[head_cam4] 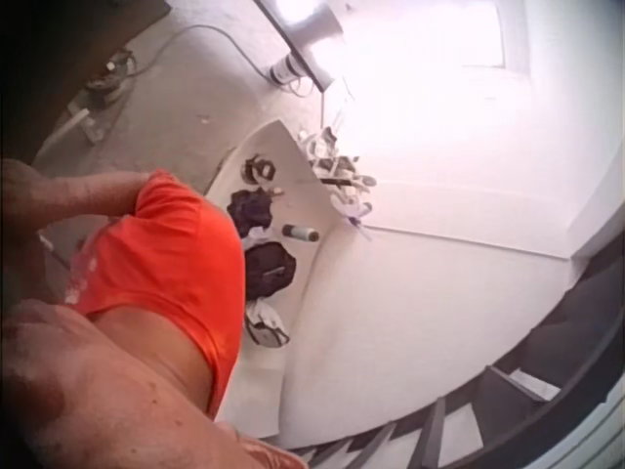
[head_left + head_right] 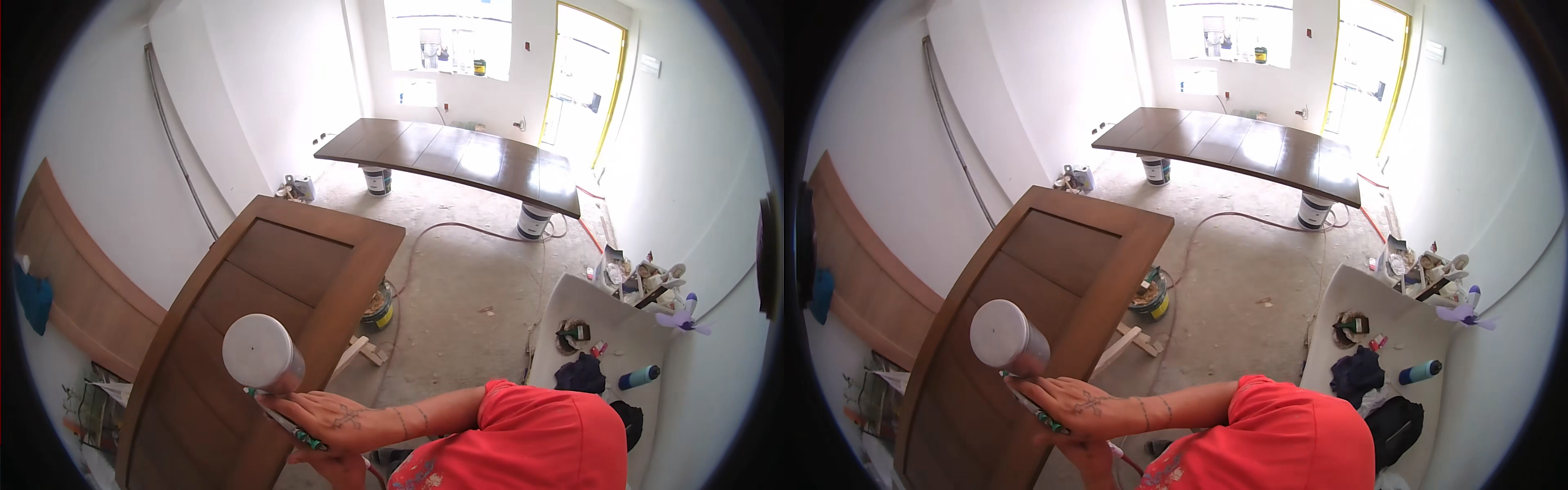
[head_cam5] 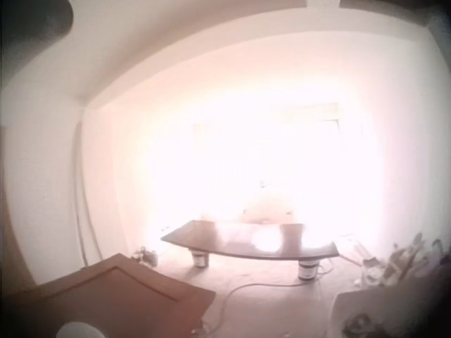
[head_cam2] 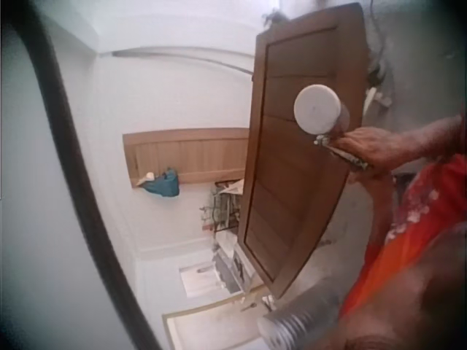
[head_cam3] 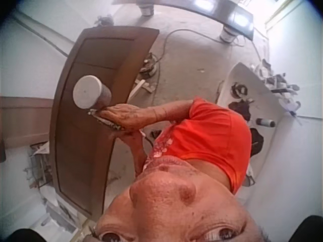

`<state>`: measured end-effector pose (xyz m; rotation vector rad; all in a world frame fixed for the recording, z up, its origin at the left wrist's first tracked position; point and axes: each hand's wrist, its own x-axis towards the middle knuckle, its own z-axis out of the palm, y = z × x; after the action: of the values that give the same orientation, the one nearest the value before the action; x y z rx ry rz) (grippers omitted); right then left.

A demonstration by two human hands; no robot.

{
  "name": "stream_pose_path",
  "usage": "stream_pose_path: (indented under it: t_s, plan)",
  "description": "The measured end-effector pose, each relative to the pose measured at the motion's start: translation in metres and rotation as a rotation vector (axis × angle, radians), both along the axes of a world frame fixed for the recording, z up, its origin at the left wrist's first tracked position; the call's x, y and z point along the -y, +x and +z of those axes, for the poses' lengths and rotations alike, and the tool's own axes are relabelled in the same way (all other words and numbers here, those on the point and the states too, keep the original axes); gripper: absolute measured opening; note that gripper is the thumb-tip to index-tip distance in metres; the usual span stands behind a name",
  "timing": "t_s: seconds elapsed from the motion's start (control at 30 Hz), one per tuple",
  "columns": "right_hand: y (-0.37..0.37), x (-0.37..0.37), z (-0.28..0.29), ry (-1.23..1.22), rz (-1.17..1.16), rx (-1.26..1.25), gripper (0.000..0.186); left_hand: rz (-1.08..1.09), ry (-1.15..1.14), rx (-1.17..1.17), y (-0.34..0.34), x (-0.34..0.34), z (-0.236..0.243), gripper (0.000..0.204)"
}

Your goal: The person pours a liquid finish from a large can into a spray gun cup and then applies the finish to a large wooden door panel using the spray gun. The person moves around the door to cover different sections with the spray.

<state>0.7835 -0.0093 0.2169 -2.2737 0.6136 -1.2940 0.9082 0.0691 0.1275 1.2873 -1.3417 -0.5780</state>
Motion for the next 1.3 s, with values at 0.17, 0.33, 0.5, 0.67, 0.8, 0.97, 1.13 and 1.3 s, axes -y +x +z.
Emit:
stream_pose_path:
  t_s: [0.17, 0.33, 0.5, 0.67, 0.8, 0.97, 1.13, 1.3]
  plan:
    - [-0.028, -0.027, -0.001, 0.143, -0.039, -0.131, 0.108, -0.040, -0.003, -0.078, -0.021, 0.002, -0.009, 0.080]
    - [-0.021, -0.051, -0.016, 0.076, -0.147, -0.162, 0.107, -0.097, -0.005, -0.146, -0.015, -0.002, -0.021, 0.075]
    - [0.004, -0.065, -0.022, 0.092, -0.164, -0.193, 0.107, -0.140, -0.009, -0.202, 0.008, -0.006, -0.029, 0.070]
    - [0.000, -0.072, -0.002, 0.341, 0.017, -0.338, 0.095, -0.150, 0.001, -0.233, 0.031, -0.001, -0.037, 0.066]
    - [-0.080, -0.038, -0.057, 0.630, 0.386, 0.161, 0.084, -0.117, 0.003, -0.303, 0.053, 0.001, -0.044, 0.057]
    - [-0.176, -0.054, 0.029, 0.433, 0.347, 1.339, 0.097, -0.150, 0.003, -0.274, 0.087, 0.004, -0.052, 0.055]
    - [-0.218, -0.090, -0.066, 0.788, -0.428, 0.708, 0.082, -0.242, -0.031, -0.352, 0.080, 0.022, -0.042, 0.064]
    - [-0.163, -0.162, -0.210, 1.167, -0.719, -0.086, 0.082, -0.402, 0.084, -0.280, 0.082, 0.038, -0.044, 0.065]
